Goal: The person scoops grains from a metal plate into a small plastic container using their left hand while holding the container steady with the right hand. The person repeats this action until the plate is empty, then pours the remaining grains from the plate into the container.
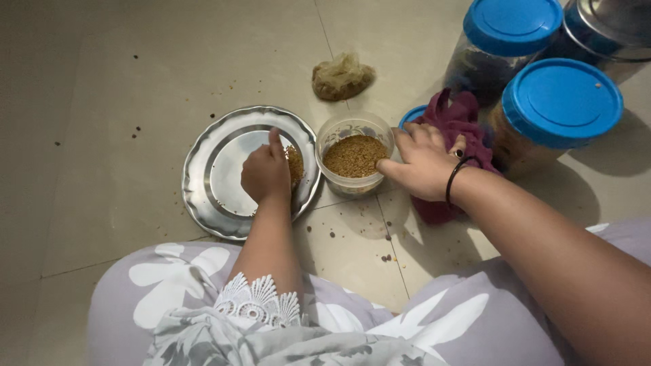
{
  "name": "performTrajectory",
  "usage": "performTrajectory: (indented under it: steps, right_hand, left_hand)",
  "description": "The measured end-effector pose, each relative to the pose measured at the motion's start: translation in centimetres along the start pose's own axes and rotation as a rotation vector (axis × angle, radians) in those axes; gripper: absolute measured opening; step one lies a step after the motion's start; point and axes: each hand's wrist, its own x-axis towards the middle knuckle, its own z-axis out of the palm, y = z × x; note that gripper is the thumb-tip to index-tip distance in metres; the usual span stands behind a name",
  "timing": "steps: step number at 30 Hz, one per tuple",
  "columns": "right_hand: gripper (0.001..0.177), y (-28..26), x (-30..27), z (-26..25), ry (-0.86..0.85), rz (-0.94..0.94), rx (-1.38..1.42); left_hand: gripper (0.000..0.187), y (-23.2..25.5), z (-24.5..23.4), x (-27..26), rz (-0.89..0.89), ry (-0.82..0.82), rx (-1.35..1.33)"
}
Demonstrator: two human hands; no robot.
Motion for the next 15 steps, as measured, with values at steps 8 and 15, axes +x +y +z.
performTrajectory:
  steps: [8, 15]
  right_hand:
    - [0.091, -0.1, 0.1, 0.2, 0.017, 0.011, -0.021]
    - [0.089, 0.0, -0.2, 0.3, 0.046, -0.016, -0.029]
  left_hand:
    - [0.065, 6.5, -1.3, 2.0, 0.089, 0.163, -0.471]
    - [0.053, 15.7, -2.7, -4.8, 0.304, -0.187, -0.64]
